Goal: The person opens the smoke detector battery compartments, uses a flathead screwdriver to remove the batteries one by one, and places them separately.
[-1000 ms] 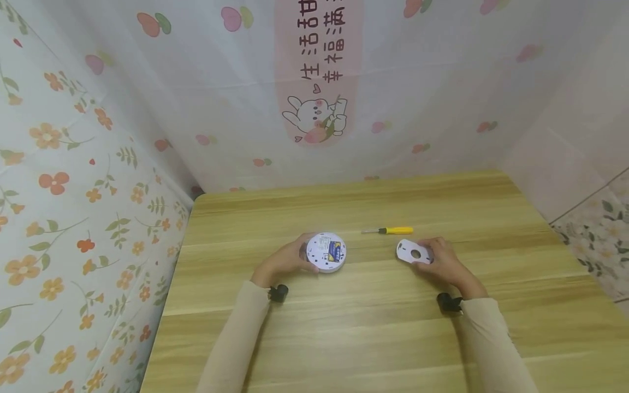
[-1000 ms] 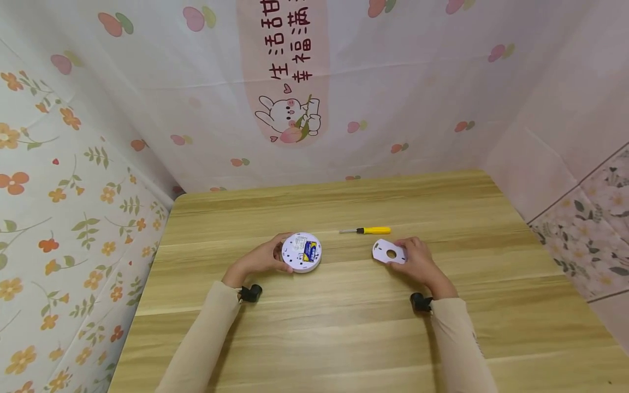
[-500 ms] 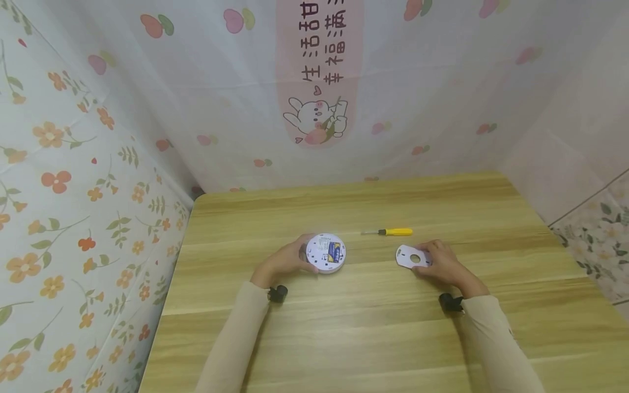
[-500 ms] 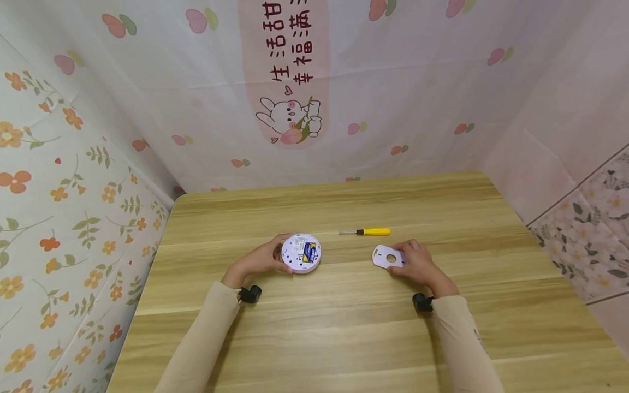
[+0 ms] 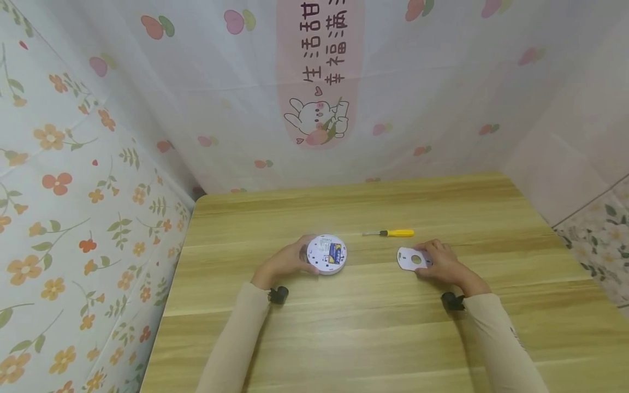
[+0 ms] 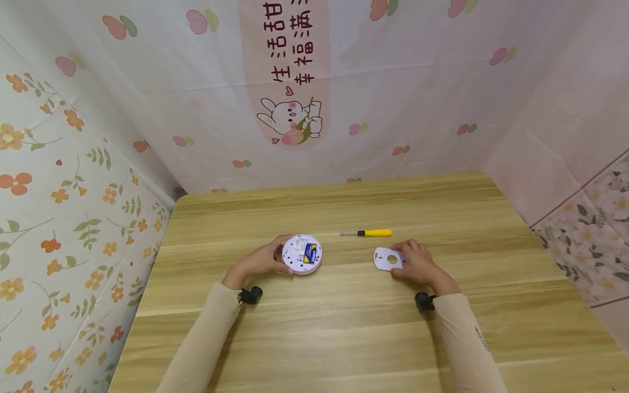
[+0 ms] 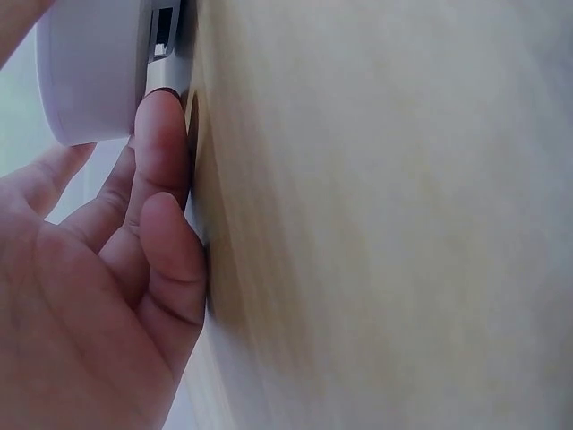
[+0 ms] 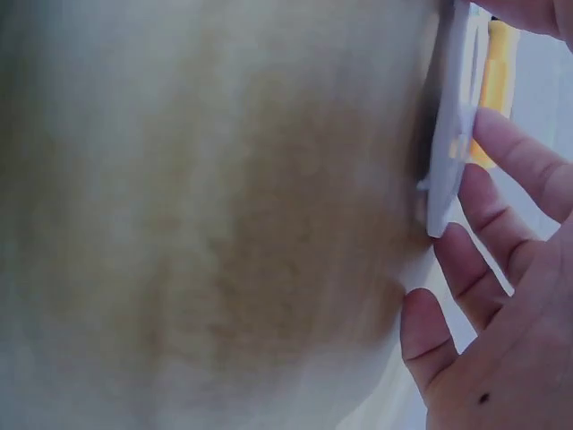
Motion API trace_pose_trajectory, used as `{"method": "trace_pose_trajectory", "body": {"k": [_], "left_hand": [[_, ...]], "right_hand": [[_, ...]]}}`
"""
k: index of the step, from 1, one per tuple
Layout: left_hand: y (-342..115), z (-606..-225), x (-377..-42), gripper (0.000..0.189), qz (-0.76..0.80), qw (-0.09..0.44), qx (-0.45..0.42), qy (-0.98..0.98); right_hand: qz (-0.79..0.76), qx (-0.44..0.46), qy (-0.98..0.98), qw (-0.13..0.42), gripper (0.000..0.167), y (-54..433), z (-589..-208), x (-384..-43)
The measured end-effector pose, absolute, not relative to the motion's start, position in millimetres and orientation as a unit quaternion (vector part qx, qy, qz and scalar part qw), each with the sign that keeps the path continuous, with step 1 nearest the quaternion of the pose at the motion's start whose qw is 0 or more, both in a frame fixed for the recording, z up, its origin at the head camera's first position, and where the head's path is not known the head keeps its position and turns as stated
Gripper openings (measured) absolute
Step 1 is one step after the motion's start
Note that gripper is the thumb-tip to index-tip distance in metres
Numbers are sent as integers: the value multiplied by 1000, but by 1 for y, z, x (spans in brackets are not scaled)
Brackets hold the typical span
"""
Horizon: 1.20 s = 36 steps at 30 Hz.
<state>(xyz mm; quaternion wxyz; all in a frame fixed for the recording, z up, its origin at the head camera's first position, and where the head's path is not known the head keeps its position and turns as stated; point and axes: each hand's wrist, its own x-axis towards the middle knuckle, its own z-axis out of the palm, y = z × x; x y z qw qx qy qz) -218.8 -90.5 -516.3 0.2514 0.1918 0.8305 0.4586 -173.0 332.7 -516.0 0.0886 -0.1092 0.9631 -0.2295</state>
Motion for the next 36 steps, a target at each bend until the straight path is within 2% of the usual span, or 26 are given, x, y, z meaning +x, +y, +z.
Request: {"method": "trace_pose_trajectory", "body": {"k": [10, 16, 24, 30, 36], "left_hand": [[-91, -517, -219, 96, 455, 249, 197, 832], [-91, -517, -218, 96, 459, 248, 198, 830], [-92, -519, -220, 95, 467, 245, 196, 827], [-93, -519, -219, 96, 465, 248, 194, 827], [-92, -519, -220, 97, 457, 250, 193, 832]], "right_hand": [[-241, -102, 956, 135, 62, 330, -506, -174], [-245, -102, 954, 142, 63, 331, -507, -174], [-262, -106, 950, 129, 56, 331, -504, -175], [-284, -132, 947, 71, 41, 331, -506, -184], [-298, -118, 945, 61, 41, 325, -501, -198]]}}
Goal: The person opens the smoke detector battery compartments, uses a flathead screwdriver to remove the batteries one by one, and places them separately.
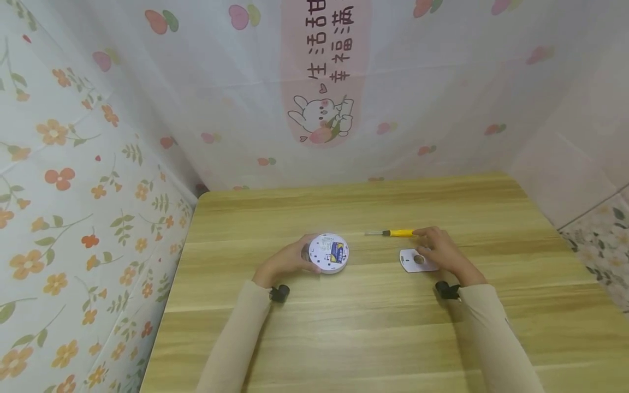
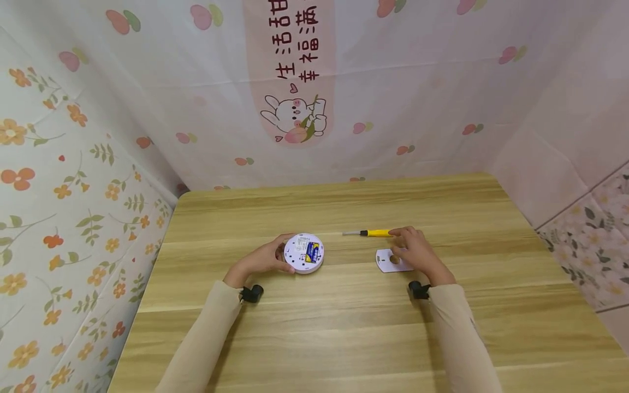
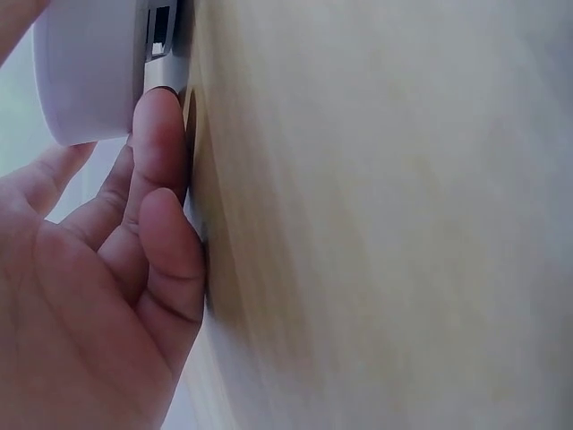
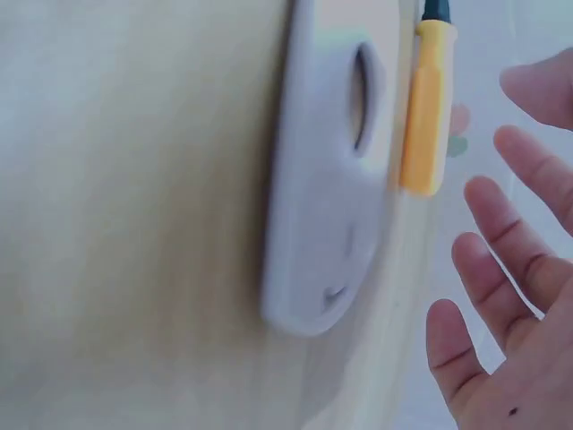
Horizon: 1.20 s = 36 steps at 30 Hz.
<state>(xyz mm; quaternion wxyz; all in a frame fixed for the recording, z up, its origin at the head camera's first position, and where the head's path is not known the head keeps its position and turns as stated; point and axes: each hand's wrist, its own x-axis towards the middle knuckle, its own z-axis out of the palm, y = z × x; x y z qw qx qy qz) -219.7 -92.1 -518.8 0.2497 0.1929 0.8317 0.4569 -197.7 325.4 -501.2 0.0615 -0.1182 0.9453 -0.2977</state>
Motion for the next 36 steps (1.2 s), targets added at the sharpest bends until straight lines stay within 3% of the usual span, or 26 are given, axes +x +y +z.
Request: {"method": "trace_pose_trajectory", "body": {"k": [21, 36], "left_hand": [[-92, -516, -221, 98, 468, 257, 194, 823], [-93, -515, -220, 95, 460, 255, 198, 827]], "right_hand": [[-303, -103, 946, 55, 40, 306, -499, -232], [-315, -90, 940, 95, 41, 299, -513, -238]]}}
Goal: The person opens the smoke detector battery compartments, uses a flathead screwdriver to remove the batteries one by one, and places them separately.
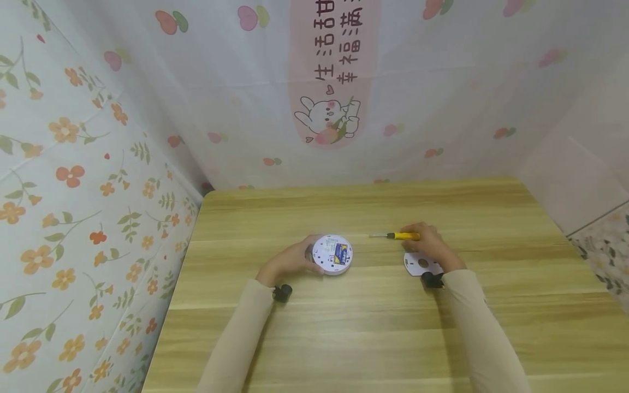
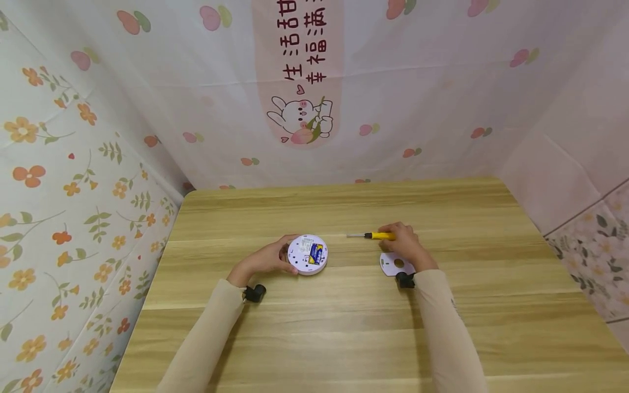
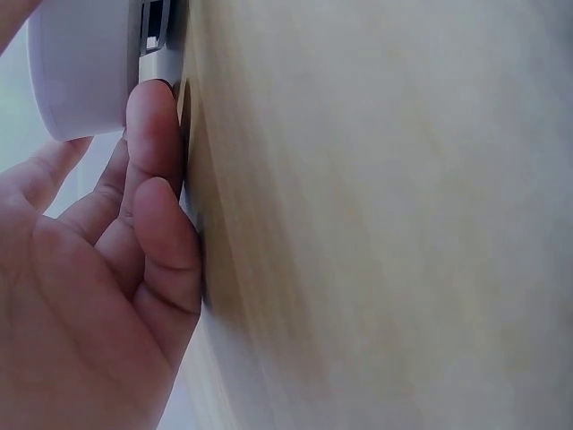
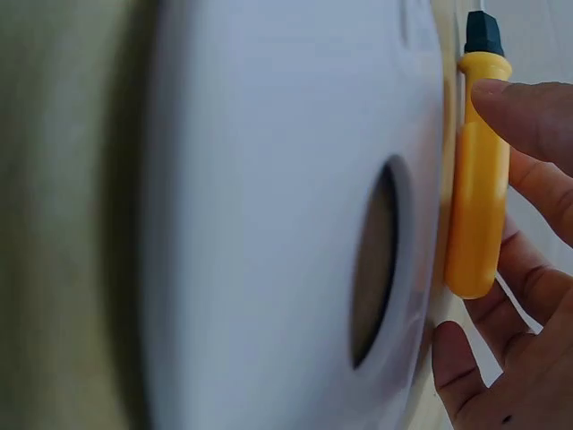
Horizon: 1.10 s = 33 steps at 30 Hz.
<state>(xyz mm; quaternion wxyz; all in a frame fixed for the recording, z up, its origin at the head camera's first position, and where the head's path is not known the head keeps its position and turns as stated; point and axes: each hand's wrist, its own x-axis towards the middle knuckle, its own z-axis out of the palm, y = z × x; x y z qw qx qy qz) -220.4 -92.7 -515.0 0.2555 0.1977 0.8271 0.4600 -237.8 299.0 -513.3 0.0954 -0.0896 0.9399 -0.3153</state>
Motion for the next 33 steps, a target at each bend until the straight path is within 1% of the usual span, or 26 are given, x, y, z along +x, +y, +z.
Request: {"method": "trace_pose_trajectory", "body": {"k": [3, 13, 23, 29, 33], "left_hand": [[-92, -514, -220, 95, 460, 256, 198, 827], [-89, -514, -221, 97, 453, 251, 201, 831], [-90, -514, -221, 99, 459, 251, 196, 829], [-91, -514, -221, 99, 455, 253, 198, 831], [-92, -514, -220, 99, 456, 252, 201, 830]], "right_hand": [[-311, -87, 941, 98, 42, 298, -513, -237], [-293, -87, 949, 82, 36, 296, -509, -236], [-319, -110, 941, 37, 26, 293, -514, -235], [-334, -89, 937, 42, 28, 294, -515, -232], [-342, -73, 935, 59, 35, 292, -512, -229]]}}
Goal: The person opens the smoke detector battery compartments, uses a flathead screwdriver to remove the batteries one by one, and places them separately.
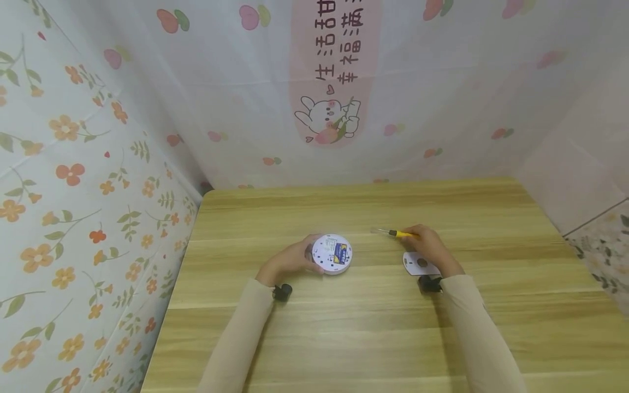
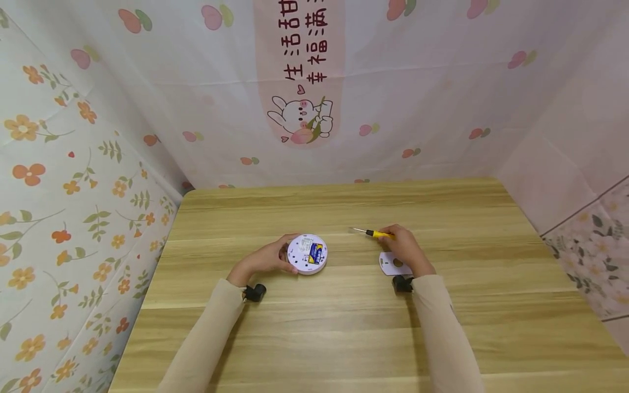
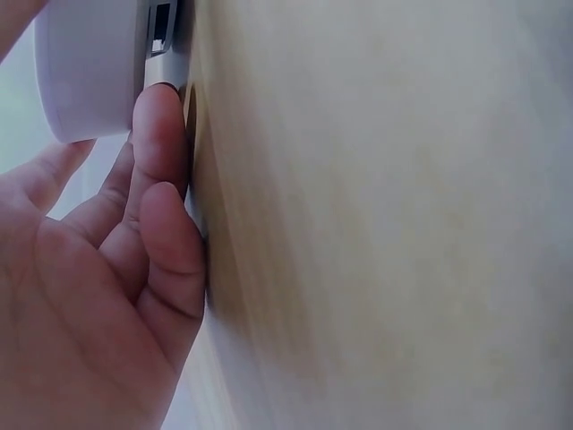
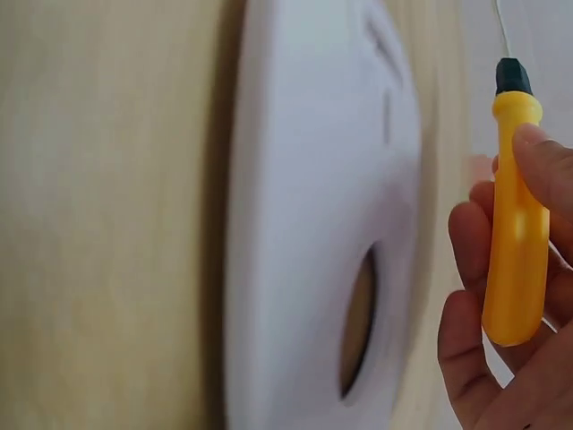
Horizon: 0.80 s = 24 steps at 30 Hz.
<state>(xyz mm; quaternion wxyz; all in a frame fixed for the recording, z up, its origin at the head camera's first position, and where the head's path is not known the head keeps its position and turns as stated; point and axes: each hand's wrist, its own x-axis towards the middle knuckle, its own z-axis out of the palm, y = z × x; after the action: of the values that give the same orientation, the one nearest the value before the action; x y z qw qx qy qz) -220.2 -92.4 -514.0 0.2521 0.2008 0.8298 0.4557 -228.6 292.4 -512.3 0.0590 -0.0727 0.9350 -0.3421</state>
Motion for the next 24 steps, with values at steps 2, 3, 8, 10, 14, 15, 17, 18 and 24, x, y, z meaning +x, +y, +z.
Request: {"method": "trace_pose_trajectory", "body": {"k": [2, 3, 8, 10, 14, 15, 17, 18, 24], "left_hand": [[-92, -514, -220, 100, 452, 249, 203, 832], [-92, -514, -221, 101, 450, 247, 205, 833], [-92, -515, -222, 102, 444, 246, 201, 838], [-92, -516, -222, 102, 444, 247, 200, 837], [-92, -517, -220, 102, 443, 248, 207, 836], [-92, -516, -220, 102, 444, 249, 208, 835], [-92, -516, -219, 102, 445, 249, 207, 835], [-92, -515, -218, 101, 448, 249, 205, 834], [-91, -514, -217, 100, 454, 249, 195, 833]], "right_hand": [[-345, -67, 934, 66, 38, 290, -509, -226], [-345, -67, 934, 69, 39, 289, -507, -225], [-342, -75, 934, 76, 40, 280, -498, -219], [-347, -74, 931, 81, 39, 276, -495, -216], [-347, -83, 930, 84, 37, 269, -490, -210], [-349, -89, 929, 82, 37, 266, -489, -208], [-346, -106, 930, 73, 36, 261, -486, -204], [-349, -113, 928, 71, 35, 259, -484, -202], [-344, -147, 925, 64, 23, 243, -481, -189]]}}
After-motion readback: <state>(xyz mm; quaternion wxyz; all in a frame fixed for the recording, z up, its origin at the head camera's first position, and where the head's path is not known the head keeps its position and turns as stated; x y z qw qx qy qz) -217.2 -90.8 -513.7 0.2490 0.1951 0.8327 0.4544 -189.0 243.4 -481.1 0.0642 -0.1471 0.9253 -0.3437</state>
